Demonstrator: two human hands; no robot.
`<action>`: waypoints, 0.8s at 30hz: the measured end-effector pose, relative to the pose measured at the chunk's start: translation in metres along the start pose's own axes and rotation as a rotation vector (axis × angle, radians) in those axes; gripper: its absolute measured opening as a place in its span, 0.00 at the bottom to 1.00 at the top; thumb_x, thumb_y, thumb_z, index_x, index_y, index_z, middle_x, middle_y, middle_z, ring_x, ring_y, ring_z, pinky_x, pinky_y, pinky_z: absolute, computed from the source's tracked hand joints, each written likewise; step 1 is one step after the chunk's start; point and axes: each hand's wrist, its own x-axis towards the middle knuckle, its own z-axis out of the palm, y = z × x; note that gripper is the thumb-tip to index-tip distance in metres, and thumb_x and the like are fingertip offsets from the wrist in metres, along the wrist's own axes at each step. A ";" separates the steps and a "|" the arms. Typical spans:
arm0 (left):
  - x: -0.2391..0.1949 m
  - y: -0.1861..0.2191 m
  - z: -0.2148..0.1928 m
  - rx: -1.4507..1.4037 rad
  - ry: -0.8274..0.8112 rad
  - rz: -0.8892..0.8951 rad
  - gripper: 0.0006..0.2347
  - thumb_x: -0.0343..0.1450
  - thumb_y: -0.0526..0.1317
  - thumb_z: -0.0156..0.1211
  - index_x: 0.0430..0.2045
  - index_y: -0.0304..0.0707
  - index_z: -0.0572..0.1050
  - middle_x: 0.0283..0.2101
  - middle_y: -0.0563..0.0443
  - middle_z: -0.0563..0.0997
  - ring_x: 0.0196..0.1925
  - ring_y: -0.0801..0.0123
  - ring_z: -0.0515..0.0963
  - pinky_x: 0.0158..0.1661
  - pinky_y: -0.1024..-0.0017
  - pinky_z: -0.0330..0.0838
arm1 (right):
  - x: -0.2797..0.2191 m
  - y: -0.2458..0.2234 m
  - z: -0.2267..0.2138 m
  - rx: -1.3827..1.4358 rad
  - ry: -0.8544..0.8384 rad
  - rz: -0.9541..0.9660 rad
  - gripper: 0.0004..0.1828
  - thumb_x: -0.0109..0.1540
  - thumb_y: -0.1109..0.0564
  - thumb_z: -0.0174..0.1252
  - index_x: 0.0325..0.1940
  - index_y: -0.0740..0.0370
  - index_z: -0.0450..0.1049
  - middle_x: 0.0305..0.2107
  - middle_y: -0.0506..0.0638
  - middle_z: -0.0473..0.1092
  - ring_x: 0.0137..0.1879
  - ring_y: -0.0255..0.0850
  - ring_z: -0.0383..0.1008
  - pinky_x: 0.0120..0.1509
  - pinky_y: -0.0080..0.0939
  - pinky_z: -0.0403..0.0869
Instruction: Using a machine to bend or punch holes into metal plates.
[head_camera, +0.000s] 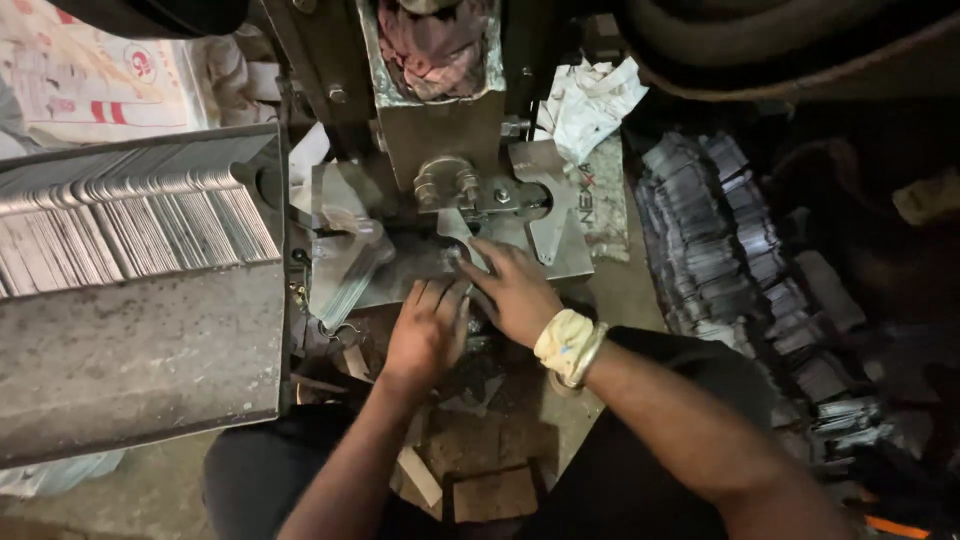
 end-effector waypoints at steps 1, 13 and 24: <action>0.004 0.003 -0.011 -0.015 -0.003 0.054 0.16 0.67 0.35 0.65 0.48 0.32 0.76 0.47 0.39 0.79 0.50 0.45 0.77 0.54 0.52 0.72 | 0.003 -0.005 -0.012 -0.050 0.023 -0.094 0.29 0.59 0.57 0.64 0.65 0.56 0.72 0.67 0.59 0.60 0.68 0.60 0.62 0.69 0.58 0.64; 0.015 -0.061 -0.094 0.100 0.018 -0.382 0.18 0.71 0.43 0.60 0.53 0.33 0.76 0.59 0.34 0.77 0.63 0.43 0.73 0.62 0.53 0.67 | 0.018 0.043 0.054 1.165 -0.018 0.752 0.15 0.69 0.54 0.54 0.42 0.71 0.78 0.28 0.52 0.78 0.32 0.38 0.79 0.39 0.39 0.77; 0.010 -0.075 -0.079 0.046 0.096 -0.261 0.12 0.72 0.35 0.59 0.47 0.29 0.77 0.54 0.35 0.80 0.60 0.41 0.77 0.65 0.49 0.66 | 0.047 0.049 0.071 1.039 0.044 0.908 0.15 0.69 0.53 0.57 0.39 0.70 0.79 0.29 0.53 0.78 0.29 0.35 0.68 0.35 0.37 0.68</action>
